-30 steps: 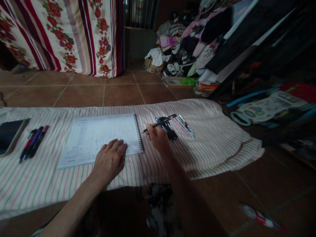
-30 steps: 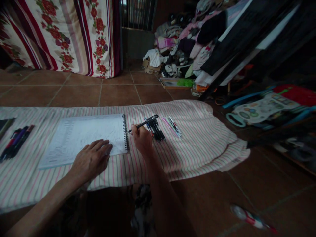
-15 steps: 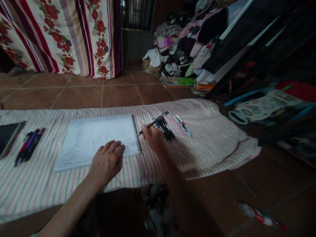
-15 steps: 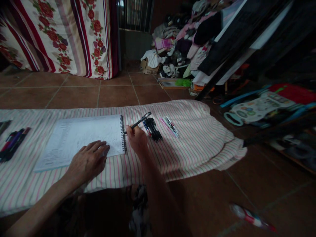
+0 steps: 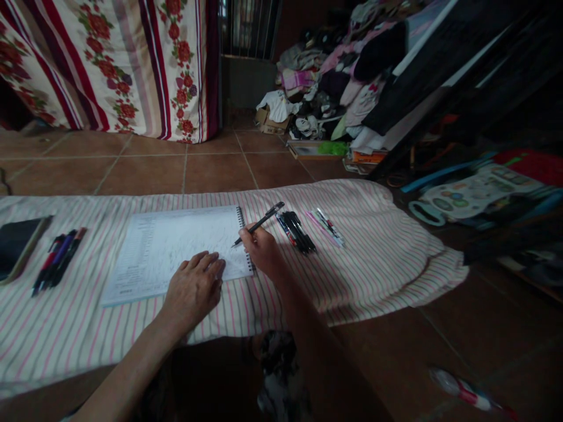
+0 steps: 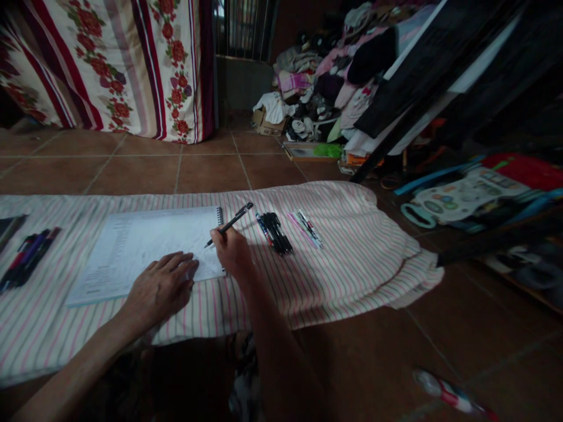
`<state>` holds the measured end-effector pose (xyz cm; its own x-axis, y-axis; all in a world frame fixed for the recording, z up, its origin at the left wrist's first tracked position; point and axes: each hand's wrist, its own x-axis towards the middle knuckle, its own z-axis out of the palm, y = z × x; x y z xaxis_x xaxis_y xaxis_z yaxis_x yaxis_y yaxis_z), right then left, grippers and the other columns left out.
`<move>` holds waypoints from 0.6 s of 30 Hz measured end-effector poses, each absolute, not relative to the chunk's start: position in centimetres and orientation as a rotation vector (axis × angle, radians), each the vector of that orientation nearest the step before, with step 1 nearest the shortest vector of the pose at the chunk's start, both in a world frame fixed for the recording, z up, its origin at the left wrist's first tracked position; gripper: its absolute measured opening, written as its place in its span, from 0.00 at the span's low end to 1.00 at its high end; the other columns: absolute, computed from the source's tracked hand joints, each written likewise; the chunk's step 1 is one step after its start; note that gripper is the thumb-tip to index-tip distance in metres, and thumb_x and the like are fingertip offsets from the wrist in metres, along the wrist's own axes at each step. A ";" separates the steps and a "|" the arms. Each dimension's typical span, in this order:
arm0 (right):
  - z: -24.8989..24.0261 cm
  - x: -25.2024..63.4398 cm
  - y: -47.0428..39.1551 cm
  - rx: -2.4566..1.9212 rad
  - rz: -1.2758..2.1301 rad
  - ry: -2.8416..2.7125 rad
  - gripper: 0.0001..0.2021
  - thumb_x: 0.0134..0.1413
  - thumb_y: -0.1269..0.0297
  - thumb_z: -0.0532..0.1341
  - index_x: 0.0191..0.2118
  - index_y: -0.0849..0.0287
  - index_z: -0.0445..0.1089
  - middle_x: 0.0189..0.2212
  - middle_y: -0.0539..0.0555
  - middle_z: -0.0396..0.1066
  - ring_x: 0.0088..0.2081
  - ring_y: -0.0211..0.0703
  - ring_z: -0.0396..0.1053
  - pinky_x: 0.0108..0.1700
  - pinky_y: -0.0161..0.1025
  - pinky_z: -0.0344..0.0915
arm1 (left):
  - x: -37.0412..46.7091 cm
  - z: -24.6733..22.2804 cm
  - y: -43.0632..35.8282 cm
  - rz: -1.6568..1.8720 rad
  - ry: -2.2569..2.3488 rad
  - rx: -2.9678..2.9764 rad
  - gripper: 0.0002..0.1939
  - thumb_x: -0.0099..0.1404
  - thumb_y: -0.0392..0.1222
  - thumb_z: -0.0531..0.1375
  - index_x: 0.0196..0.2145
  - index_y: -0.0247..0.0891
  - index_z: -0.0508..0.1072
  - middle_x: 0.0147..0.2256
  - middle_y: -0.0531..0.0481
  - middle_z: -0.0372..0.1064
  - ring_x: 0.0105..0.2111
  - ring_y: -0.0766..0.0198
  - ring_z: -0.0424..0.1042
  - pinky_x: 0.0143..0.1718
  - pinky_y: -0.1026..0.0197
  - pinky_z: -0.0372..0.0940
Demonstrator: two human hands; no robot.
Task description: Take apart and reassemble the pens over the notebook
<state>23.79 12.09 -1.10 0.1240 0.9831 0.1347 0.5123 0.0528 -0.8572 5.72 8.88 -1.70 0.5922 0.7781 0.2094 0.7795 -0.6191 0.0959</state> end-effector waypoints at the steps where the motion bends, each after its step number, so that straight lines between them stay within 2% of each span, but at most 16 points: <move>1: -1.0 23.5 12.1 -1.556 0.737 -1.509 0.11 0.56 0.59 0.52 0.33 0.59 0.66 0.24 0.51 0.70 0.28 0.39 0.70 0.30 0.32 0.62 | 5.7 -1.6 9.0 -0.368 -1.382 -2.811 0.17 0.60 0.35 0.55 0.47 0.36 0.71 0.50 0.42 0.69 0.51 0.48 0.66 0.44 0.48 0.66; 7: -0.7 21.5 11.8 -1.491 0.697 -1.577 0.09 0.56 0.61 0.55 0.36 0.60 0.69 0.31 0.54 0.74 0.33 0.41 0.73 0.34 0.33 0.64 | 5.6 -0.4 9.3 -0.439 -1.539 -2.873 0.15 0.65 0.43 0.53 0.45 0.36 0.73 0.46 0.44 0.72 0.46 0.54 0.70 0.45 0.53 0.67; 10: -0.6 20.6 11.9 -1.521 0.629 -1.589 0.09 0.55 0.60 0.56 0.34 0.59 0.70 0.30 0.55 0.75 0.33 0.41 0.73 0.35 0.34 0.64 | 5.5 -0.3 9.2 -0.465 -1.537 -2.894 0.16 0.65 0.46 0.52 0.43 0.36 0.74 0.46 0.44 0.72 0.46 0.55 0.70 0.45 0.53 0.68; 18: -0.5 19.6 12.1 -1.549 0.580 -1.590 0.10 0.55 0.57 0.58 0.31 0.58 0.70 0.28 0.53 0.75 0.31 0.41 0.73 0.33 0.34 0.63 | 5.3 -0.6 9.2 -0.548 -1.549 -2.884 0.14 0.65 0.42 0.52 0.41 0.37 0.75 0.45 0.45 0.73 0.48 0.56 0.70 0.46 0.54 0.67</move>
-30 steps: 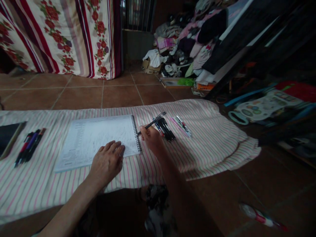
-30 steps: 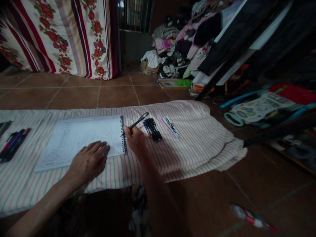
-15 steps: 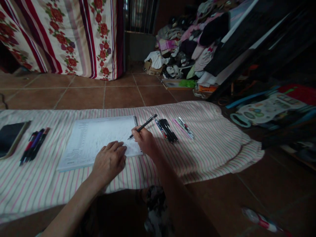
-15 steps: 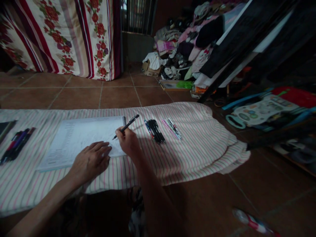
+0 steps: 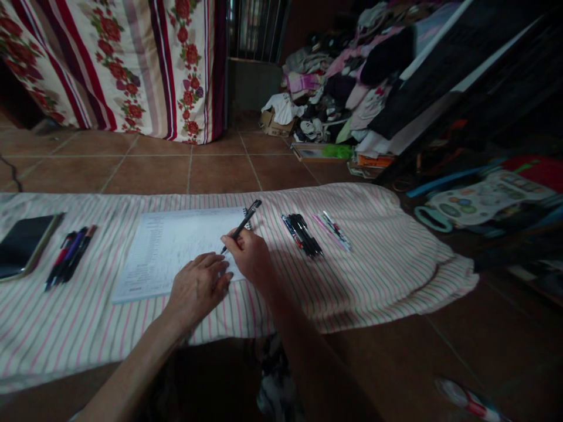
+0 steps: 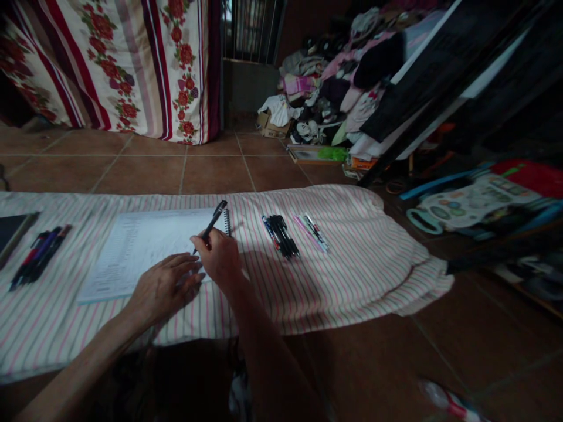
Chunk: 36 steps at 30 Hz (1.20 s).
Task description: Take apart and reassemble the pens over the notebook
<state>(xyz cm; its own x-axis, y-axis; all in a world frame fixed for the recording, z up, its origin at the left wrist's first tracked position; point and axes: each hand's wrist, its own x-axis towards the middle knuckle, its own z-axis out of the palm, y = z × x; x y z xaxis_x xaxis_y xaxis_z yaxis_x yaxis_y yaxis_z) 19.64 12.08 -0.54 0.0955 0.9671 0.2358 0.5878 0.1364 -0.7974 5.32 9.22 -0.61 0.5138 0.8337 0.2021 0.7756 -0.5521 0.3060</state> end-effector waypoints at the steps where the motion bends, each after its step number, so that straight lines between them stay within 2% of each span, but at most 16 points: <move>1: -0.5 19.6 12.1 -1.542 0.583 -1.592 0.10 0.55 0.57 0.58 0.30 0.58 0.70 0.28 0.53 0.75 0.31 0.40 0.73 0.33 0.34 0.63 | 5.3 -0.5 9.2 0.490 1.384 2.568 0.13 0.65 0.41 0.52 0.41 0.37 0.75 0.44 0.45 0.74 0.46 0.57 0.70 0.45 0.55 0.67; 5: -0.3 19.1 12.0 -1.549 0.572 -1.613 0.10 0.55 0.57 0.58 0.29 0.58 0.69 0.26 0.52 0.74 0.28 0.39 0.71 0.31 0.33 0.60 | 5.3 0.1 9.2 0.439 1.502 2.571 0.13 0.66 0.41 0.50 0.34 0.39 0.75 0.36 0.47 0.75 0.38 0.58 0.73 0.35 0.59 0.67; 8: -0.2 18.7 12.0 -1.567 0.499 -1.649 0.12 0.55 0.56 0.59 0.28 0.57 0.68 0.25 0.51 0.72 0.27 0.38 0.69 0.30 0.33 0.58 | 5.2 0.5 9.2 0.387 1.693 2.594 0.17 0.66 0.43 0.49 0.27 0.38 0.73 0.28 0.47 0.73 0.32 0.58 0.72 0.27 0.61 0.62; 12: -0.1 18.4 12.1 -1.589 0.418 -1.682 0.13 0.54 0.54 0.59 0.25 0.57 0.66 0.24 0.51 0.71 0.27 0.39 0.68 0.30 0.33 0.57 | 5.0 0.9 9.1 0.526 1.795 2.517 0.17 0.67 0.45 0.48 0.27 0.39 0.71 0.27 0.49 0.71 0.30 0.60 0.71 0.25 0.62 0.59; 14: 0.0 18.2 12.1 -1.585 0.418 -1.671 0.14 0.54 0.53 0.59 0.24 0.57 0.66 0.24 0.52 0.71 0.27 0.39 0.68 0.30 0.33 0.57 | 4.9 1.0 9.2 0.658 1.815 2.459 0.15 0.67 0.44 0.48 0.31 0.39 0.71 0.29 0.49 0.72 0.32 0.59 0.71 0.27 0.61 0.61; 17: 0.3 17.9 12.1 -1.557 0.527 -1.592 0.14 0.54 0.53 0.59 0.25 0.57 0.66 0.24 0.51 0.72 0.27 0.38 0.69 0.30 0.33 0.59 | 4.7 0.7 9.5 0.837 1.769 2.494 0.11 0.66 0.42 0.50 0.37 0.37 0.70 0.36 0.45 0.72 0.39 0.55 0.69 0.38 0.56 0.65; 19: 0.4 17.6 12.1 -1.506 0.654 -1.520 0.12 0.53 0.54 0.59 0.26 0.57 0.68 0.23 0.51 0.72 0.27 0.38 0.70 0.29 0.32 0.60 | 4.6 0.4 9.7 0.925 1.705 2.554 0.11 0.66 0.41 0.51 0.41 0.36 0.69 0.40 0.43 0.71 0.46 0.52 0.66 0.46 0.51 0.63; 21: 0.3 17.2 12.2 -1.414 0.782 -1.451 0.11 0.52 0.56 0.59 0.28 0.58 0.69 0.24 0.50 0.73 0.28 0.38 0.71 0.30 0.32 0.63 | 4.5 0.2 9.8 0.994 1.672 2.568 0.11 0.66 0.41 0.51 0.43 0.37 0.68 0.41 0.42 0.70 0.49 0.51 0.64 0.50 0.50 0.62; 28: -0.5 16.3 12.4 -1.198 1.043 -1.340 0.10 0.51 0.58 0.58 0.31 0.59 0.69 0.26 0.51 0.72 0.29 0.37 0.71 0.32 0.32 0.67 | 4.1 0.2 10.0 1.098 1.678 2.554 0.09 0.65 0.38 0.51 0.41 0.36 0.68 0.39 0.43 0.71 0.50 0.53 0.64 0.51 0.51 0.61; 32: -0.8 15.9 12.5 -1.144 1.112 -1.354 0.10 0.50 0.58 0.58 0.31 0.60 0.69 0.22 0.49 0.69 0.24 0.35 0.68 0.28 0.32 0.65 | 3.7 0.3 10.4 1.090 1.772 2.529 0.08 0.66 0.38 0.51 0.37 0.37 0.69 0.36 0.43 0.71 0.45 0.53 0.67 0.46 0.52 0.63; 36: -0.9 16.0 12.8 -1.145 1.131 -1.263 0.12 0.49 0.56 0.59 0.35 0.60 0.69 0.25 0.50 0.70 0.26 0.36 0.69 0.29 0.33 0.67 | 3.1 0.2 10.6 1.069 1.790 2.533 0.09 0.66 0.38 0.51 0.37 0.37 0.70 0.36 0.43 0.71 0.42 0.53 0.67 0.43 0.53 0.63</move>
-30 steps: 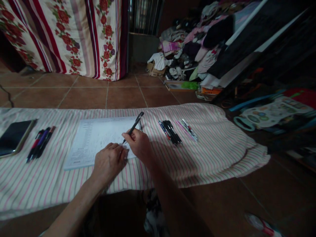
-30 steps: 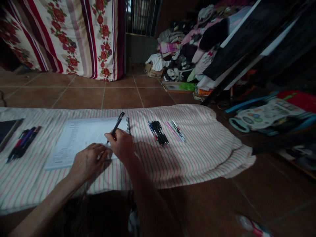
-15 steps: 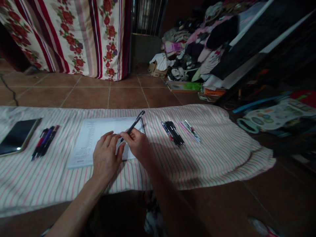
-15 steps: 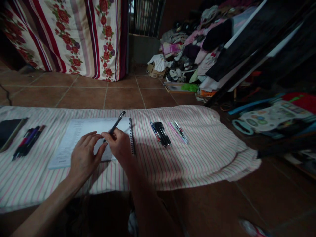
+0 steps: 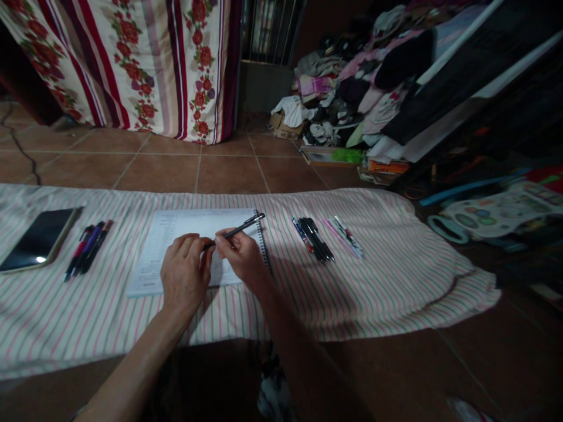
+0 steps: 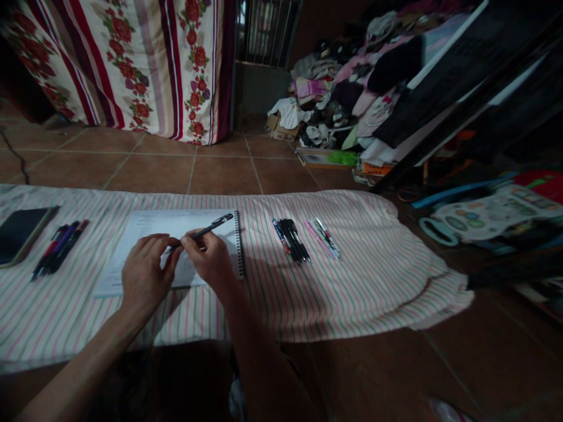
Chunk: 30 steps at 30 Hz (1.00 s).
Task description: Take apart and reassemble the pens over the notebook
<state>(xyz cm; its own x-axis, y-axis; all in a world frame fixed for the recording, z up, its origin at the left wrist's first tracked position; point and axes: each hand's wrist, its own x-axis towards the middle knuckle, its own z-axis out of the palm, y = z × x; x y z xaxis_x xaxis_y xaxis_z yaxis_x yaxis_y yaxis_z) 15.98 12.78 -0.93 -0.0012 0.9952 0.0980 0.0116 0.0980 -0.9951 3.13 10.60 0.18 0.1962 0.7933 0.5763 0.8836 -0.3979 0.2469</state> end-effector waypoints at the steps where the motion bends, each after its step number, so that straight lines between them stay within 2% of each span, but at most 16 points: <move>1: -0.9 16.1 12.9 -1.165 1.122 -1.224 0.13 0.49 0.55 0.59 0.35 0.60 0.69 0.26 0.51 0.70 0.27 0.37 0.69 0.29 0.33 0.68 | 3.0 0.2 10.6 -0.974 -1.636 -2.322 0.09 0.66 0.38 0.51 0.38 0.37 0.70 0.36 0.43 0.71 0.42 0.53 0.67 0.43 0.53 0.63; 6: -0.6 16.9 13.5 -1.252 1.077 -1.023 0.14 0.51 0.53 0.58 0.31 0.60 0.69 0.24 0.51 0.70 0.25 0.36 0.68 0.26 0.31 0.67 | 2.7 -0.1 10.6 -0.966 -1.638 -2.326 0.11 0.66 0.38 0.50 0.40 0.37 0.71 0.36 0.43 0.70 0.42 0.54 0.66 0.42 0.54 0.63; 11: -0.3 17.1 13.4 -1.283 1.028 -0.991 0.15 0.53 0.54 0.56 0.33 0.60 0.73 0.24 0.51 0.70 0.24 0.34 0.66 0.26 0.31 0.64 | 2.8 -0.3 10.8 -0.998 -1.592 -2.356 0.12 0.66 0.38 0.52 0.42 0.33 0.72 0.36 0.41 0.70 0.41 0.54 0.66 0.42 0.54 0.63; 15: -0.1 16.7 13.0 -1.277 1.056 -1.039 0.15 0.51 0.54 0.58 0.32 0.60 0.75 0.22 0.50 0.70 0.24 0.35 0.66 0.26 0.31 0.63 | 3.0 -0.5 10.8 -1.011 -1.639 -2.418 0.12 0.65 0.42 0.53 0.41 0.34 0.72 0.35 0.43 0.72 0.39 0.54 0.67 0.42 0.55 0.63; 23: 0.0 16.5 13.0 -1.240 1.139 -0.947 0.16 0.50 0.53 0.59 0.34 0.60 0.75 0.22 0.49 0.68 0.25 0.34 0.65 0.27 0.32 0.61 | 3.4 -0.5 10.4 -0.701 -1.925 -2.467 0.18 0.68 0.45 0.47 0.44 0.35 0.72 0.30 0.47 0.71 0.30 0.58 0.70 0.27 0.60 0.58; 30: -0.4 16.7 13.0 -1.211 1.163 -0.803 0.17 0.49 0.52 0.60 0.33 0.62 0.76 0.26 0.52 0.71 0.26 0.34 0.64 0.29 0.33 0.60 | 4.1 0.4 10.0 -0.544 -1.979 -2.486 0.17 0.68 0.43 0.46 0.42 0.37 0.73 0.31 0.47 0.72 0.30 0.59 0.71 0.26 0.61 0.53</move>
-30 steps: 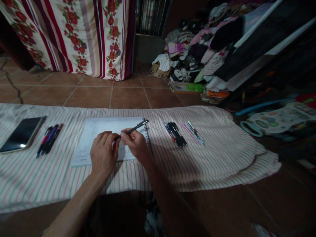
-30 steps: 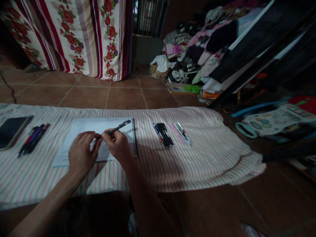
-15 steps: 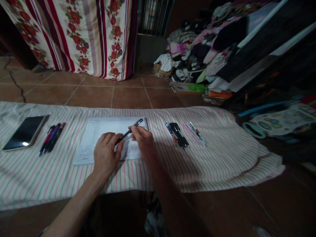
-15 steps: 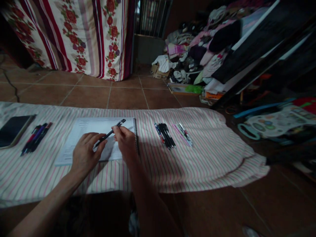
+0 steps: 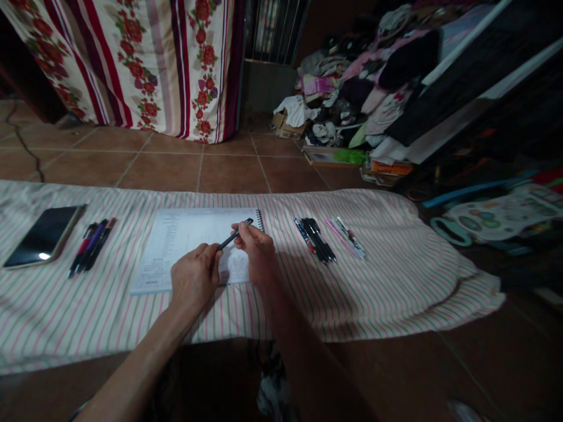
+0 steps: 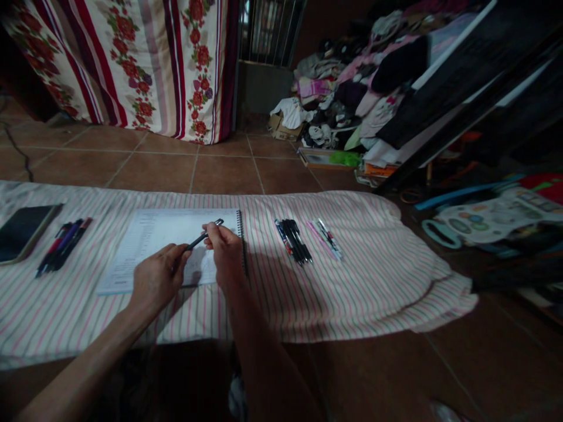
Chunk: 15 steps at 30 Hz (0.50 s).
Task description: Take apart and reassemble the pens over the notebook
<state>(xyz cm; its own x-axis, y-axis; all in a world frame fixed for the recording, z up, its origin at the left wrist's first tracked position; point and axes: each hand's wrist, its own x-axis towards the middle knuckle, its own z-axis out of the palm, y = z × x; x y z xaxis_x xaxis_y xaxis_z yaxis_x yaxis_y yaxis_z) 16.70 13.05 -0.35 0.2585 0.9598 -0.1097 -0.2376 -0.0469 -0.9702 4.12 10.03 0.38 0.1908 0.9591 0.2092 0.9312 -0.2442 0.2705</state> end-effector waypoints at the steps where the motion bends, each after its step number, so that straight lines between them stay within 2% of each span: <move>1: -0.5 16.7 13.1 -1.206 1.166 -0.781 0.17 0.48 0.52 0.60 0.33 0.62 0.76 0.27 0.53 0.72 0.26 0.34 0.64 0.30 0.33 0.60 | 4.2 0.5 10.0 0.504 1.878 2.346 0.17 0.68 0.43 0.46 0.42 0.38 0.73 0.32 0.47 0.72 0.30 0.58 0.71 0.25 0.61 0.52; 9: -1.0 16.8 13.4 -1.206 1.171 -0.720 0.16 0.47 0.52 0.61 0.32 0.61 0.76 0.26 0.53 0.72 0.27 0.35 0.64 0.30 0.34 0.59 | 4.5 0.9 9.8 0.434 1.878 2.293 0.17 0.68 0.43 0.46 0.41 0.39 0.73 0.34 0.47 0.73 0.32 0.58 0.72 0.25 0.61 0.50; 15: -0.9 16.6 13.5 -1.180 1.175 -0.715 0.15 0.46 0.53 0.62 0.31 0.61 0.75 0.25 0.52 0.71 0.25 0.33 0.62 0.28 0.34 0.58 | 4.7 1.1 9.7 0.476 1.859 2.211 0.17 0.67 0.44 0.46 0.41 0.39 0.73 0.35 0.46 0.74 0.33 0.57 0.72 0.26 0.61 0.52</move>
<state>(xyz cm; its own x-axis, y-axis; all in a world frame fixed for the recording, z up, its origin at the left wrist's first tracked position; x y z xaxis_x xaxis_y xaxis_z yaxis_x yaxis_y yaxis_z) 16.57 13.51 -0.91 0.2861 0.9479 -0.1402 -0.3114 -0.0464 -0.9491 4.70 9.70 1.08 0.1507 0.9826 0.1083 0.9137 -0.1803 0.3643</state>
